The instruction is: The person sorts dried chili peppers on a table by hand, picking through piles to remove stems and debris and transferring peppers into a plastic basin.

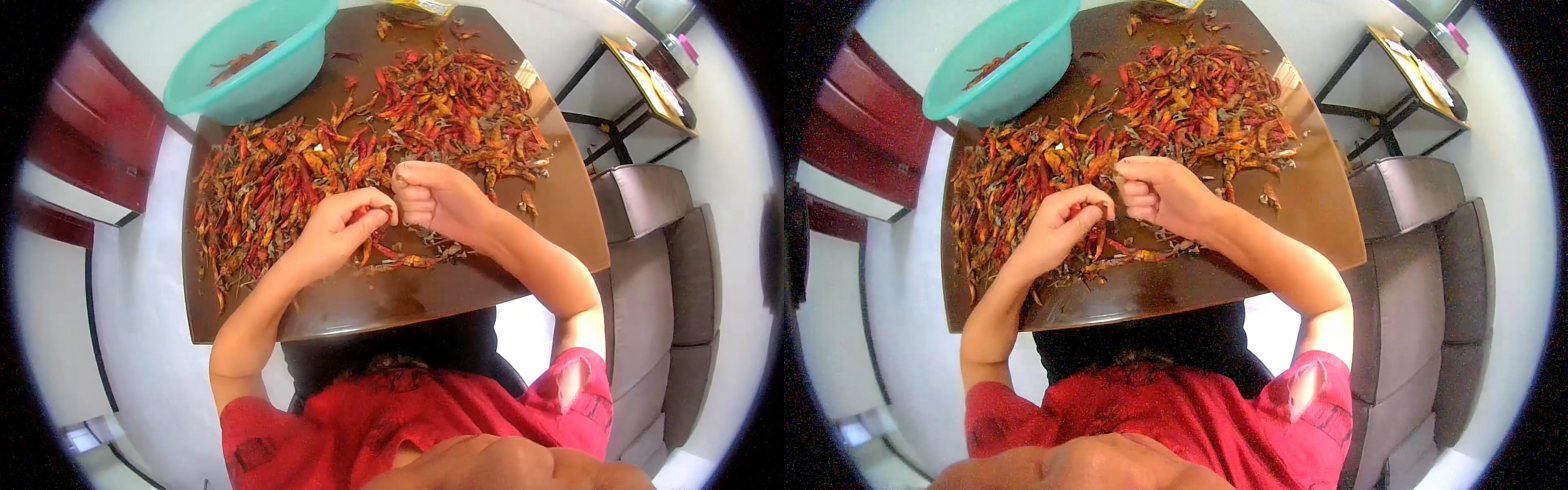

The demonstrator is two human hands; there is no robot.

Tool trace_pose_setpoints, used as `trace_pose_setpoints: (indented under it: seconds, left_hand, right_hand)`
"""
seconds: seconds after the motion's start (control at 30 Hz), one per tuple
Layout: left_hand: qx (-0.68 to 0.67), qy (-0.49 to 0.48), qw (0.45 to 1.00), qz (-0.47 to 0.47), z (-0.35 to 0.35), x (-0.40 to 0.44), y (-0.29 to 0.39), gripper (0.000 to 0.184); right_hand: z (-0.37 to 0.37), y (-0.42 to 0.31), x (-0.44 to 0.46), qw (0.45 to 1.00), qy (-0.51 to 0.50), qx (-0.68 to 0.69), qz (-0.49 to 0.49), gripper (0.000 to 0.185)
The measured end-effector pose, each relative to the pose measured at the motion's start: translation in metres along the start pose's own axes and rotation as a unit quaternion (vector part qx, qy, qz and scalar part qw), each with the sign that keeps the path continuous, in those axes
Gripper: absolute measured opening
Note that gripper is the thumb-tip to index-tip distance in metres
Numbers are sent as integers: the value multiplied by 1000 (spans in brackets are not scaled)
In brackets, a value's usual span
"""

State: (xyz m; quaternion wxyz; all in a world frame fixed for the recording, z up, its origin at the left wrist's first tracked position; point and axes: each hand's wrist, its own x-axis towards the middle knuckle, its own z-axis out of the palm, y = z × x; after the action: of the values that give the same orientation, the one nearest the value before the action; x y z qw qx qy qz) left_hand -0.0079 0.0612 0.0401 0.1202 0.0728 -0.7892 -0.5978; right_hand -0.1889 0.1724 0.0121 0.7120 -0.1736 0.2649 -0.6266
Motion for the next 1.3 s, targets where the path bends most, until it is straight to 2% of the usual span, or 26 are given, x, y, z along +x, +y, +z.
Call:
trace_pose_setpoints:
  seconds: [0.03, 0.07, 0.1, 0.13, 0.17, 0.2, 0.27, 0.3, 0.33, 0.4, 0.47, 0.5, 0.53, 0.6, 0.67, 0.73, 0.77, 0.8, 0.87, 0.9, 0.93, 1.0, 1.03, 1.07, 1.17, 1.3]
  left_hand:
    - [-54, 7, 998, -36, -1, 0, 5, 14]
    - [-196, 16, 976, -93, -4, -1, -5, 22]
    - [-273, 26, 957, -95, -8, 1, -8, 23]
    - [-348, 37, 932, -97, -12, 4, -10, 24]
    - [-367, 49, 926, -80, -13, 6, -10, 24]
    - [-366, 49, 926, -80, -13, 7, -11, 24]
    - [-443, 78, 891, -66, -13, 8, -15, 25]
    - [-460, 53, 883, -71, -16, 7, -19, 28]
    - [-461, 54, 883, -70, -16, 7, -20, 28]
    - [-496, 58, 862, -94, -15, 7, -20, 29]
    - [-493, 61, 862, -103, -16, 7, -20, 29]
    - [-489, 63, 863, -113, -17, 7, -20, 29]
    - [-490, 65, 862, -111, -17, 7, -20, 29]
    - [-502, 62, 855, -116, -18, 7, -23, 28]
    - [-506, 62, 853, -108, -18, 7, -26, 27]
    - [-502, 62, 856, -106, -20, 8, -26, 26]
    - [-504, 55, 856, -102, -21, 8, -27, 26]
    - [-505, 55, 856, -99, -21, 7, -27, 26]
    - [-494, 60, 862, -100, -20, 7, -26, 26]
    - [-491, 59, 864, -95, -20, 8, -27, 26]
    - [-490, 55, 865, -94, -21, 8, -29, 26]
    - [-494, 53, 863, -93, -21, 8, -29, 26]
    - [-493, 56, 863, -92, -22, 8, -29, 26]
    - [-493, 57, 864, -91, -22, 9, -30, 26]
    - [-491, 52, 865, -91, -22, 8, -33, 26]
    - [-489, 42, 867, -90, -20, 7, -34, 25]
  right_hand:
    - [-6, -3, 1, 999, -11, -42, 9, 19]
    - [-10, 0, 2, 999, -10, -42, 6, 19]
    - [-5, 2, 4, 941, 7, -331, -65, 17]
    - [0, 2, 5, 797, 24, -589, -130, 16]
    - [5, -2, -3, 769, 52, -632, -82, 16]
    - [3, -5, -3, 769, 51, -632, -82, 16]
    - [-8, -16, 3, 699, 119, -651, -272, 15]
    - [-19, -25, 9, 614, 172, -681, -360, 15]
    - [-29, -40, 10, 524, 213, -736, -373, 18]
    - [-46, -57, 8, 491, 239, -759, -356, 19]
    - [-56, -69, 1, 548, 218, -769, -247, 17]
    - [-43, -75, -6, 556, 234, -781, -159, 18]
    - [-42, -77, -6, 555, 231, -783, -159, 18]
    - [-40, -78, -6, 520, 295, -770, -222, 21]
    - [-42, -80, 3, 521, 289, -760, -259, 21]
    - [-32, -84, 19, 544, 231, -747, -304, 19]
    - [-28, -89, 27, 505, 197, -784, -303, 19]
    - [-24, -91, 39, 503, 196, -785, -304, 19]
    - [-26, -98, 64, 392, 130, -858, -306, 20]
    - [-33, -102, 77, 361, 80, -874, -314, 22]
    - [-40, -104, 87, 360, 77, -874, -316, 22]
    - [-44, -103, 102, 228, 53, -952, -199, 24]
    - [-44, -100, 104, 192, 70, -960, -194, 21]
    - [-43, -98, 105, 191, 67, -960, -195, 21]
    - [-48, -91, 105, 114, 94, -982, -121, 13]
    - [-60, -99, 98, 132, 95, -979, -125, 13]
